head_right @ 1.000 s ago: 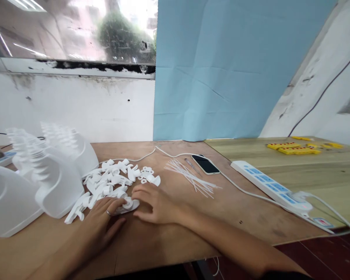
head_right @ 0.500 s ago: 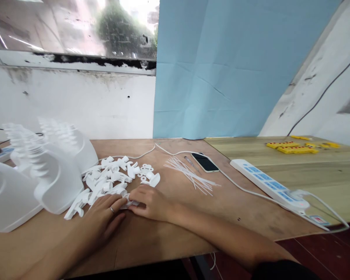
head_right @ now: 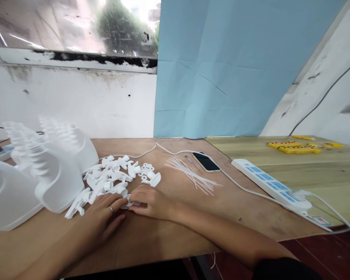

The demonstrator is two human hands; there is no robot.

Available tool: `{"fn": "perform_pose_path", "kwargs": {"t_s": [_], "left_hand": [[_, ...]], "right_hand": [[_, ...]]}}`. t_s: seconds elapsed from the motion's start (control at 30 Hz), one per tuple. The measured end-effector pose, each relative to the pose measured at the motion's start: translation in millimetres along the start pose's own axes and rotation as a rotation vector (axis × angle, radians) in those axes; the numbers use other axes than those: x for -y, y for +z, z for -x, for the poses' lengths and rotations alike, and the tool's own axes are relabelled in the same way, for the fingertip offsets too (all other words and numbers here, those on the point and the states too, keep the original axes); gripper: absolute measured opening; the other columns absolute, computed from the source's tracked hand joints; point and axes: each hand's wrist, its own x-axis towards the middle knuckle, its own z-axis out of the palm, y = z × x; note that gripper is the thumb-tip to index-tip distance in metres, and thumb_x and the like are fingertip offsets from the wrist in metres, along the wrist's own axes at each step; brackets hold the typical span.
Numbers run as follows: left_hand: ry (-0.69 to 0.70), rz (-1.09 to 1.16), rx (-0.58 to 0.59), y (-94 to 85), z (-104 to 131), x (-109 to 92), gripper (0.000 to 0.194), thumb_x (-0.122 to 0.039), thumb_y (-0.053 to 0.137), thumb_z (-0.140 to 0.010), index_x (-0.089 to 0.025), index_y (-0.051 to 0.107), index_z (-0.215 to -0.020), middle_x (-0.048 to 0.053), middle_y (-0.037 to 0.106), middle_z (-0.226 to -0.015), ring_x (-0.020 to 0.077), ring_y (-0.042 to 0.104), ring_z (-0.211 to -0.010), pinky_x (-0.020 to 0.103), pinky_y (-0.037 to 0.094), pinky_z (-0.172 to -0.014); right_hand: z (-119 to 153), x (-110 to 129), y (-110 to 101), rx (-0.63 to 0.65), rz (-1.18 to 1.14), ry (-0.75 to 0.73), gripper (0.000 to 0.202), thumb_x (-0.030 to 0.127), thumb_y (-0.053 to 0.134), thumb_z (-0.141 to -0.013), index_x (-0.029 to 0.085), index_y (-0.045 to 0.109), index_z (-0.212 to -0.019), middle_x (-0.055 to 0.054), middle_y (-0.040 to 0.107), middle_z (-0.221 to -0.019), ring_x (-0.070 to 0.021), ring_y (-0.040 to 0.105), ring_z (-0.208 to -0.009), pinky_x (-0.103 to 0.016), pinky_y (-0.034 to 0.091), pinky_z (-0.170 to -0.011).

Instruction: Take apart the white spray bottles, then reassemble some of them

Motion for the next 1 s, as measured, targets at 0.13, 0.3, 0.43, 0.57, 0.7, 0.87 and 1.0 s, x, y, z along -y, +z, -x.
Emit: {"fn": "perform_pose_path", "kwargs": {"t_s": [0.13, 0.3, 0.43, 0.57, 0.7, 0.87, 1.0], "left_hand": [[0.007, -0.032, -0.019, 3.2, 2.8, -0.8, 0.043, -0.013, 0.052, -0.087, -0.024, 0.044, -0.128, 0.007, 0.059, -0.118, 0.0263, 0.054, -0.106, 0.046, 0.045, -0.092], [0.054, -0.114, -0.057, 8.0, 5.5, 0.0, 0.053, -0.016, 0.056, -0.086, -0.018, 0.035, -0.135, 0.010, 0.058, -0.124, 0.0292, 0.053, -0.110, 0.047, 0.045, -0.093], [0.050, -0.135, -0.095, 11.3, 6.8, 1.5, 0.046, -0.017, 0.056, -0.087, -0.019, 0.038, -0.129, 0.010, 0.060, -0.119, 0.0289, 0.055, -0.105, 0.046, 0.046, -0.089], [0.048, -0.120, -0.112, 11.2, 6.4, 0.7, 0.040, -0.017, 0.056, -0.087, -0.019, 0.040, -0.124, 0.009, 0.061, -0.115, 0.0289, 0.055, -0.103, 0.046, 0.045, -0.088], [0.034, -0.091, -0.117, 7.0, 5.9, -3.9, 0.017, -0.016, 0.050, -0.090, -0.020, 0.048, -0.107, 0.007, 0.062, -0.101, 0.0269, 0.056, -0.092, 0.044, 0.046, -0.081], [0.026, -0.074, -0.108, 3.5, 4.8, -8.3, 0.003, -0.017, 0.049, -0.091, -0.020, 0.049, -0.092, 0.005, 0.060, -0.092, 0.0256, 0.055, -0.085, 0.042, 0.047, -0.074], [0.042, -0.065, -0.130, 5.6, 3.9, -6.3, 0.009, -0.017, 0.046, -0.093, -0.021, 0.049, -0.101, 0.005, 0.061, -0.099, 0.0241, 0.057, -0.088, 0.040, 0.047, -0.077]], "right_hand": [[0.8, 9.4, 0.2, -0.018, 0.035, 0.105, 0.012, 0.021, 0.058, -0.087, 0.017, 0.056, -0.098, -0.007, 0.064, -0.091, -0.0176, 0.059, -0.087, -0.031, 0.049, -0.080], [2.0, 19.4, 2.5, 0.023, 0.037, 0.141, 0.033, 0.015, 0.057, -0.083, 0.016, 0.052, -0.116, -0.013, 0.061, -0.113, -0.0233, 0.054, -0.109, -0.039, 0.045, -0.095], [-0.4, 10.2, -5.2, -0.057, -0.255, 0.234, 0.057, 0.022, 0.057, -0.087, 0.020, 0.034, -0.139, -0.012, 0.055, -0.127, -0.0189, 0.056, -0.111, -0.036, 0.045, -0.097], [3.2, -26.4, -46.4, -0.211, -0.041, 0.475, 0.029, 0.029, 0.049, -0.092, 0.019, 0.056, -0.119, -0.009, 0.067, -0.103, -0.0187, 0.063, -0.095, -0.032, 0.047, -0.085], [24.7, -71.9, -104.6, -0.103, 0.515, 0.759, 0.021, 0.026, 0.050, -0.086, 0.017, 0.067, -0.077, -0.008, 0.070, -0.085, -0.0217, 0.062, -0.089, -0.031, 0.040, -0.086], [54.0, -107.2, -140.8, -0.112, 0.527, 0.971, 0.027, 0.031, 0.049, -0.082, 0.016, 0.068, -0.071, -0.005, 0.069, -0.070, -0.0181, 0.062, -0.066, -0.025, 0.037, -0.060], [65.3, -119.4, -140.9, -0.054, 0.488, 1.064, 0.021, 0.032, 0.061, -0.073, 0.016, 0.067, -0.061, -0.005, 0.066, -0.062, -0.0177, 0.060, -0.062, -0.025, 0.034, -0.056]]}}
